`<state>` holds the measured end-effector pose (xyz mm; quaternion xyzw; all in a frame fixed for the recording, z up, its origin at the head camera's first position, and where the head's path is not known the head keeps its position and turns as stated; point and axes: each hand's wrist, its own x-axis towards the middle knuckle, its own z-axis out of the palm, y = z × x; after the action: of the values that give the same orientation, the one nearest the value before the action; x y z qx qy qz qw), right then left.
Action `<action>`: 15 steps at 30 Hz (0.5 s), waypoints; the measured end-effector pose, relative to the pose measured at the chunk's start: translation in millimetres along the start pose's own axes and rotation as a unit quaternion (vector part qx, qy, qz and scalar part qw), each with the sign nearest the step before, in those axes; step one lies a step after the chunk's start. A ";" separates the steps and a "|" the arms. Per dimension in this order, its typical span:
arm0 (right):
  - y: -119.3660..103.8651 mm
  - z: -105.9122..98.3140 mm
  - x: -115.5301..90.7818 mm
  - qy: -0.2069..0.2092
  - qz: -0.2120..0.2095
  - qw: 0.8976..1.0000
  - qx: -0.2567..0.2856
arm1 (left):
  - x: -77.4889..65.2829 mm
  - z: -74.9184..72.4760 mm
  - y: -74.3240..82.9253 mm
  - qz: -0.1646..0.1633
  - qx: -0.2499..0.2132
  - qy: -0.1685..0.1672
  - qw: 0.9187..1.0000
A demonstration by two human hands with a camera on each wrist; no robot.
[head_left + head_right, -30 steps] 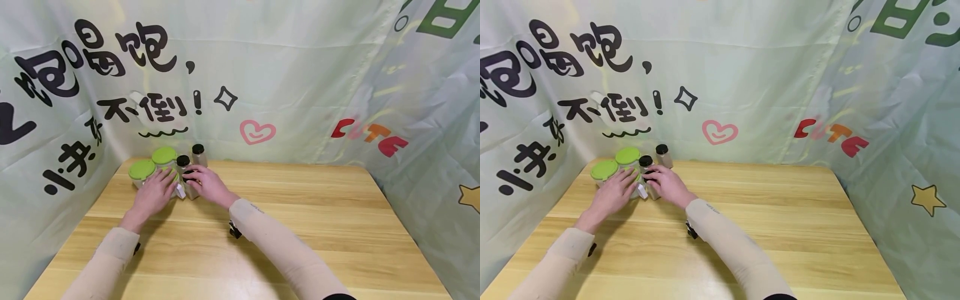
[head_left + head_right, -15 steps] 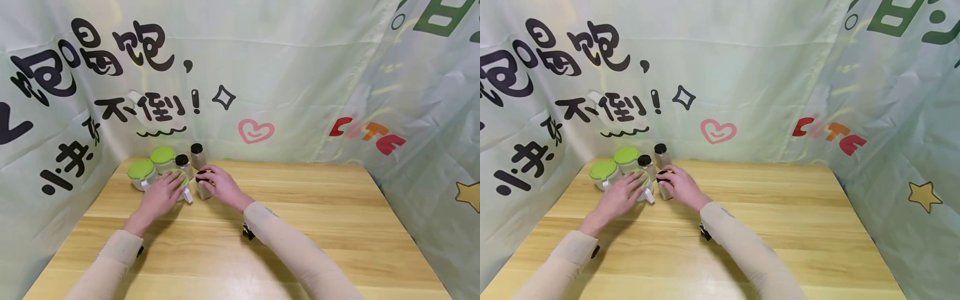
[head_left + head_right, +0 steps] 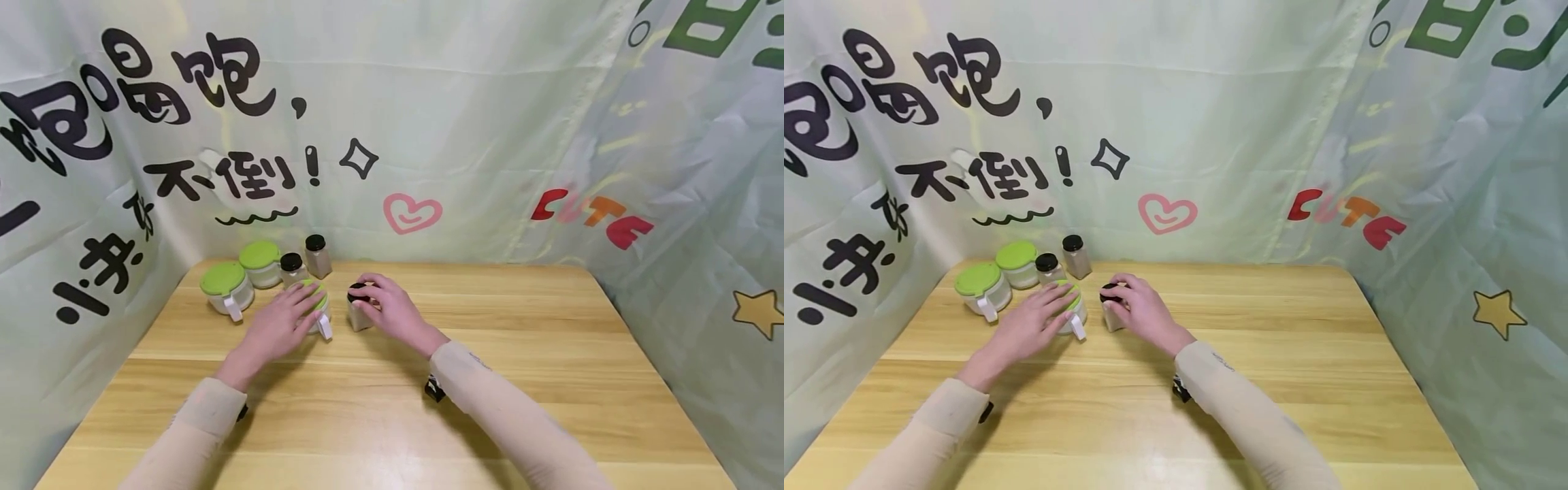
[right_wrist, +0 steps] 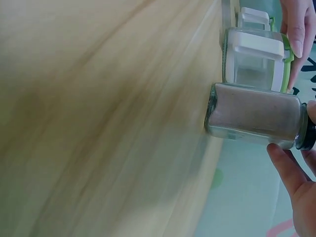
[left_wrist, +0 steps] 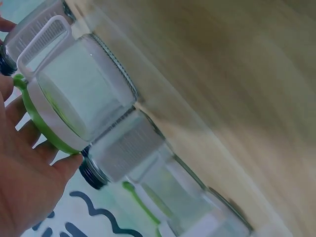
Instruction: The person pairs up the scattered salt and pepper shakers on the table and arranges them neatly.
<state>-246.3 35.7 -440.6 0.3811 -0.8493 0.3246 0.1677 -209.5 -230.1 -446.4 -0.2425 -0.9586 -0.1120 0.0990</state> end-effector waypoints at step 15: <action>10.7 -33.0 -34.7 0.016 0.043 0.999 0.025 | 21.0 11.6 40.3 0.055 -0.018 -0.009 0.998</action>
<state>-230.5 82.2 -439.5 0.3434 -0.8534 0.3590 0.1577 -209.5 -183.2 -445.7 -0.2974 -0.9425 -0.1212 0.0924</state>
